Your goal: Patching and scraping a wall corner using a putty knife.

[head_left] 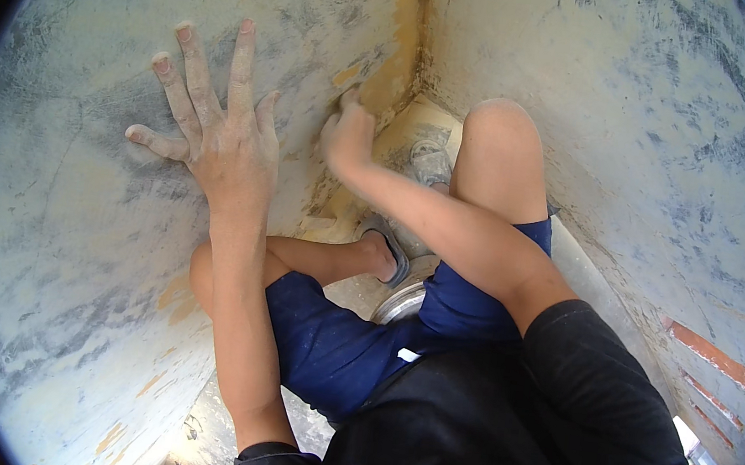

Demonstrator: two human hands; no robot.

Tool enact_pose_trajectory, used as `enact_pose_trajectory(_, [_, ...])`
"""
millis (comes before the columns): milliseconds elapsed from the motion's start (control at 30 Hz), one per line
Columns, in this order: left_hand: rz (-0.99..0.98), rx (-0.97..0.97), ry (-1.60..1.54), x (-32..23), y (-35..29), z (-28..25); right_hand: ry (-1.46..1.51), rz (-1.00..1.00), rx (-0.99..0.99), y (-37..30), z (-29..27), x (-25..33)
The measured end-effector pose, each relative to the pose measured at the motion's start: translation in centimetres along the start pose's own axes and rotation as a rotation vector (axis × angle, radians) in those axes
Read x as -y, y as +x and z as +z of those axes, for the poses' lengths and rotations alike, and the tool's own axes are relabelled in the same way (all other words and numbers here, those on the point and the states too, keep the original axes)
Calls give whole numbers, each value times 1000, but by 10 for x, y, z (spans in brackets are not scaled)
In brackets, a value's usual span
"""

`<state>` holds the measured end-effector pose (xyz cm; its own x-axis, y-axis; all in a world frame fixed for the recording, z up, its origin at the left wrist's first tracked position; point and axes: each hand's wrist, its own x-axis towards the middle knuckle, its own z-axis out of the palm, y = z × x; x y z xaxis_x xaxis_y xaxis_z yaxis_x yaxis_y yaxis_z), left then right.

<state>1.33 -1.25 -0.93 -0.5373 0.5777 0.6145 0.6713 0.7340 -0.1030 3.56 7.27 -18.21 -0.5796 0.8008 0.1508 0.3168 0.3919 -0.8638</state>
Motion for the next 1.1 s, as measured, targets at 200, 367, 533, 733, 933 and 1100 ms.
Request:
enact_pose_trajectory(200, [23, -25, -39, -9, 6, 2, 161, 260, -64, 10, 1, -7])
enact_pose_trajectory(367, [-9, 2, 0, 1, -2, -1, 446, 529, 94, 30, -20, 13])
enact_pose_trajectory(533, [-13, -4, 1, 2, -1, -2, 215, 257, 92, 3, -19, 17])
enact_pose_trajectory(733, [-4, 8, -1, -7, 2, 6, 305, 411, -45, 17, -9, 1])
enact_pose_trajectory(933, [7, -17, 4, -5, 4, 3, 315, 395, 137, 17, -13, 2])
enact_pose_trajectory(1100, [-8, 6, 5, -5, 2, -1, 251, 301, 132, -3, -3, 5])
